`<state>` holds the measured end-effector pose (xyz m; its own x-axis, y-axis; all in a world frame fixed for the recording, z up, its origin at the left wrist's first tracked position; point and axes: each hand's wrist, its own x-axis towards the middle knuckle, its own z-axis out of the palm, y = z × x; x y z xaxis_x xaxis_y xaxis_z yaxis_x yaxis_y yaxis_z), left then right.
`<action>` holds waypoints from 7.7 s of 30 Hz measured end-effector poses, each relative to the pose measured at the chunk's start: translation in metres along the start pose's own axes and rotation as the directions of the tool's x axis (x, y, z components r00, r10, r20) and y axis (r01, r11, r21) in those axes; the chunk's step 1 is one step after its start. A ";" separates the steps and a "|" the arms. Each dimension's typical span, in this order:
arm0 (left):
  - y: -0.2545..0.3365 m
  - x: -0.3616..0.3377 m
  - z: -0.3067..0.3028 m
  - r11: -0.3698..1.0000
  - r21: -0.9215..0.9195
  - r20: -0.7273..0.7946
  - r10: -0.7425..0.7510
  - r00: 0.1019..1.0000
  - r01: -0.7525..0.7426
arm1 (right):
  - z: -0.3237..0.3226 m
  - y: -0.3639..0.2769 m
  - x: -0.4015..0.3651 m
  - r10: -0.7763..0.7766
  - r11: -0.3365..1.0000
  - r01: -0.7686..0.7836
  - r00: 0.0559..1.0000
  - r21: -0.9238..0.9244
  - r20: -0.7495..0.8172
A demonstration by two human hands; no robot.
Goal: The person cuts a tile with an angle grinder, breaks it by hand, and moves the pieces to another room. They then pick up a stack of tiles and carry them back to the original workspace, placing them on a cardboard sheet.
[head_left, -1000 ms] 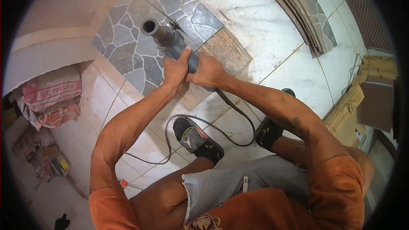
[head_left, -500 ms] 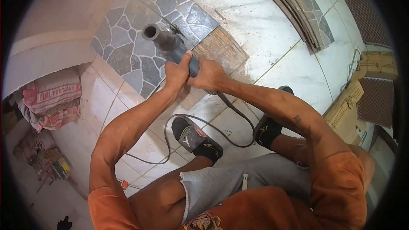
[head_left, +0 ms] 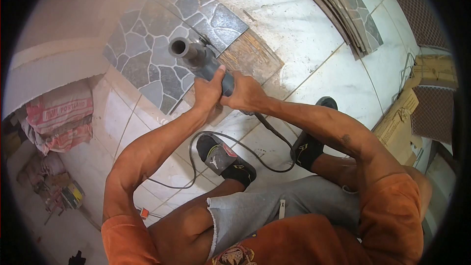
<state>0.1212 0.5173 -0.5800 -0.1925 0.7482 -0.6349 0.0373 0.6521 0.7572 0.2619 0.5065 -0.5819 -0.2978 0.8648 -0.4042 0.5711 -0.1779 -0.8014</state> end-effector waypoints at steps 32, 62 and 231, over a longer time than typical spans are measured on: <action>-0.015 -0.026 0.014 0.994 -0.087 0.070 -0.056 0.996 0.062 | -0.006 0.013 -0.029 0.142 0.990 -0.141 0.983 -0.013 0.116; 0.147 0.046 0.010 0.917 -0.141 0.075 0.386 0.919 -0.374 | -0.081 -0.097 0.064 0.110 0.993 -0.115 0.976 -0.012 -0.190; -0.071 0.073 -0.228 0.963 -0.252 -0.195 -0.150 0.969 0.098 | -0.442 0.168 0.010 0.073 0.782 -0.379 0.843 -0.494 -0.532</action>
<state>-0.1195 0.4978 -0.6453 -0.3831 0.6039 -0.6989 -0.2305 0.6702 0.7055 0.6929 0.6924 -0.5256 0.1975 0.9664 -0.1643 0.9377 -0.2351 -0.2557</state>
